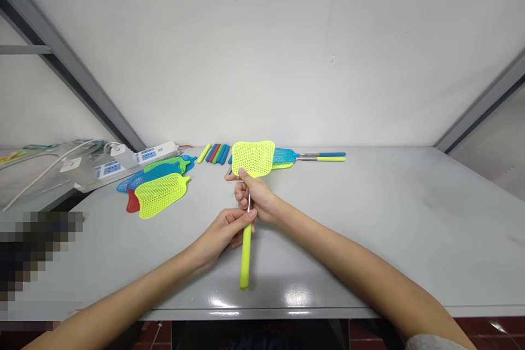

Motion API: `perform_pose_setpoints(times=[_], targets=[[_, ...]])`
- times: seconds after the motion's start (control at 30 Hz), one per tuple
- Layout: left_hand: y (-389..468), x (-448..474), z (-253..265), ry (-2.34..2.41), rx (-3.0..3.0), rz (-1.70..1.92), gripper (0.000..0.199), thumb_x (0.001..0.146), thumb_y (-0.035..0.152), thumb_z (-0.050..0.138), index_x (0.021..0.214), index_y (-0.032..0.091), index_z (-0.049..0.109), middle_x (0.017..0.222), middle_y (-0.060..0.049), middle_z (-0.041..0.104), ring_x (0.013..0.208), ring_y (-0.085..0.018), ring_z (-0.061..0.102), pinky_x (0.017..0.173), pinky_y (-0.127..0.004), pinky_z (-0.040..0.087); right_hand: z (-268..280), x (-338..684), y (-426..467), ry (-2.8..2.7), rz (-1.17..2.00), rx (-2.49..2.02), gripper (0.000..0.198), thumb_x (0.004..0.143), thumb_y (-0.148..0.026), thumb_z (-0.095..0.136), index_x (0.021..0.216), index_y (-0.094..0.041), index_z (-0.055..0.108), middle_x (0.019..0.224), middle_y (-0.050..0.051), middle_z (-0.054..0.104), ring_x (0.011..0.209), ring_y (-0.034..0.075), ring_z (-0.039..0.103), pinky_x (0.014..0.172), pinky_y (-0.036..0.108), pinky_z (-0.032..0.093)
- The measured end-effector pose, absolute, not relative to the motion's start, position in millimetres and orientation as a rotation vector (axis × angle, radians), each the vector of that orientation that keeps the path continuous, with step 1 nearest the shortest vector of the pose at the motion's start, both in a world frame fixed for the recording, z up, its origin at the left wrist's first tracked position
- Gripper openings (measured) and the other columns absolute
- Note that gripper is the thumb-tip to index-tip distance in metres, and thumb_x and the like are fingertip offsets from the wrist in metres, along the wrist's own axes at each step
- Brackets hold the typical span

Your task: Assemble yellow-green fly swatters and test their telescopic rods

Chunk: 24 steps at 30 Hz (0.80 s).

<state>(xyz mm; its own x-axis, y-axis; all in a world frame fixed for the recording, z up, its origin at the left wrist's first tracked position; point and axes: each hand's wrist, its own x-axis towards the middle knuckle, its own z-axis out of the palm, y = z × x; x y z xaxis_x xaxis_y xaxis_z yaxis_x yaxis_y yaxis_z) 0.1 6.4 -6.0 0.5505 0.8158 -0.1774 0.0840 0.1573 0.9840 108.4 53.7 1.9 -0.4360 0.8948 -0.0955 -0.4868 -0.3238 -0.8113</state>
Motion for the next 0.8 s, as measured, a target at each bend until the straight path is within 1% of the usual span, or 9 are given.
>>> perform_pose_setpoints(times=[0.13, 0.27, 0.33, 0.43, 0.5, 0.57, 0.63, 0.67, 0.8], targets=[[6.0, -0.1, -5.7, 0.8, 1.294, 0.58, 0.036, 0.075, 0.043, 0.046, 0.067, 0.011, 0.058, 0.043, 0.005, 0.031, 0.039, -0.005, 0.026, 0.04, -0.022, 0.017, 3.9, 107.9, 51.1, -0.96, 1.922, -0.736, 0.035, 0.074, -0.046, 0.045, 0.084, -0.015, 0.057, 0.04, -0.007, 0.043, 0.031, 0.003, 0.032, 0.03, 0.014, 0.024], [6.1, -0.9, -2.7, 0.773, 1.261, 0.584, 0.033, 0.074, 0.042, 0.049, 0.07, 0.011, 0.061, 0.041, 0.005, 0.034, 0.038, -0.005, 0.031, 0.041, -0.02, 0.022, 5.7, 108.0, 51.3, -0.909, 2.014, -0.694, 0.045, 0.075, -0.053, 0.038, 0.085, -0.015, 0.058, 0.042, -0.005, 0.045, 0.032, 0.004, 0.035, 0.032, 0.014, 0.027], [6.3, -2.0, 0.3, 0.757, 1.25, 0.591, 0.032, 0.074, 0.04, 0.049, 0.073, 0.011, 0.063, 0.041, 0.004, 0.038, 0.039, -0.005, 0.035, 0.042, -0.02, 0.025, 4.8, 108.2, 51.2, -0.859, 2.02, -0.693, 0.049, 0.075, -0.056, 0.034, 0.085, -0.015, 0.058, 0.043, -0.004, 0.045, 0.034, 0.004, 0.036, 0.034, 0.015, 0.029], [6.0, -3.5, 4.5, 0.725, 1.236, 0.581, 0.032, 0.075, 0.039, 0.048, 0.072, 0.011, 0.065, 0.044, 0.001, 0.045, 0.04, -0.006, 0.04, 0.042, -0.02, 0.027, 2.1, 109.4, 47.4, -0.789, 2.01, -0.737, 0.052, 0.075, -0.057, 0.032, 0.082, -0.013, 0.059, 0.043, -0.004, 0.044, 0.035, 0.004, 0.037, 0.036, 0.015, 0.031], [5.3, -3.6, 5.7, 0.708, 1.223, 0.575, 0.032, 0.075, 0.038, 0.049, 0.069, 0.011, 0.065, 0.045, 0.001, 0.046, 0.04, -0.006, 0.04, 0.042, -0.019, 0.027, 1.2, 112.3, 41.5, -0.788, 2.015, -0.766, 0.053, 0.074, -0.058, 0.031, 0.081, -0.013, 0.059, 0.044, -0.004, 0.044, 0.036, 0.005, 0.039, 0.038, 0.016, 0.033], [4.7, -3.1, 5.8, 0.696, 1.202, 0.58, 0.031, 0.074, 0.038, 0.049, 0.066, 0.011, 0.064, 0.045, 0.001, 0.045, 0.04, -0.005, 0.04, 0.042, -0.019, 0.028, 1.3, 117.7, 34.0, -0.837, 1.973, -0.81, 0.053, 0.075, -0.059, 0.03, 0.081, -0.014, 0.058, 0.044, -0.004, 0.043, 0.035, 0.006, 0.039, 0.037, 0.018, 0.033], [4.2, -2.3, 5.8, 0.689, 1.175, 0.597, 0.032, 0.074, 0.038, 0.05, 0.063, 0.011, 0.064, 0.045, 0.001, 0.044, 0.04, -0.005, 0.039, 0.042, -0.019, 0.027, 1.0, 125.0, 26.6, -0.902, 1.937, -0.863, 0.052, 0.076, -0.058, 0.028, 0.082, -0.015, 0.057, 0.048, -0.003, 0.047, 0.032, 0.006, 0.037, 0.034, 0.019, 0.029], [4.1, -2.0, 5.8, 0.684, 1.161, 0.611, 0.032, 0.074, 0.038, 0.05, 0.063, 0.011, 0.063, 0.045, 0.001, 0.043, 0.041, -0.005, 0.038, 0.042, -0.019, 0.027, 0.2, 128.6, 23.5, -0.929, 1.922, -0.874, 0.05, 0.076, -0.056, 0.029, 0.083, -0.015, 0.057, 0.047, -0.004, 0.047, 0.031, 0.006, 0.037, 0.035, 0.02, 0.03], [4.7, -2.1, 6.5, 0.639, 1.098, 0.687, 0.033, 0.077, 0.037, 0.045, 0.066, 0.011, 0.062, 0.05, -0.001, 0.048, 0.045, -0.006, 0.04, 0.043, -0.019, 0.027, -8.1, 136.7, 16.9, -0.928, 1.912, -0.843, 0.037, 0.078, -0.047, 0.036, 0.078, -0.016, 0.055, 0.042, -0.005, 0.042, 0.037, 0.006, 0.04, 0.04, 0.018, 0.03]])
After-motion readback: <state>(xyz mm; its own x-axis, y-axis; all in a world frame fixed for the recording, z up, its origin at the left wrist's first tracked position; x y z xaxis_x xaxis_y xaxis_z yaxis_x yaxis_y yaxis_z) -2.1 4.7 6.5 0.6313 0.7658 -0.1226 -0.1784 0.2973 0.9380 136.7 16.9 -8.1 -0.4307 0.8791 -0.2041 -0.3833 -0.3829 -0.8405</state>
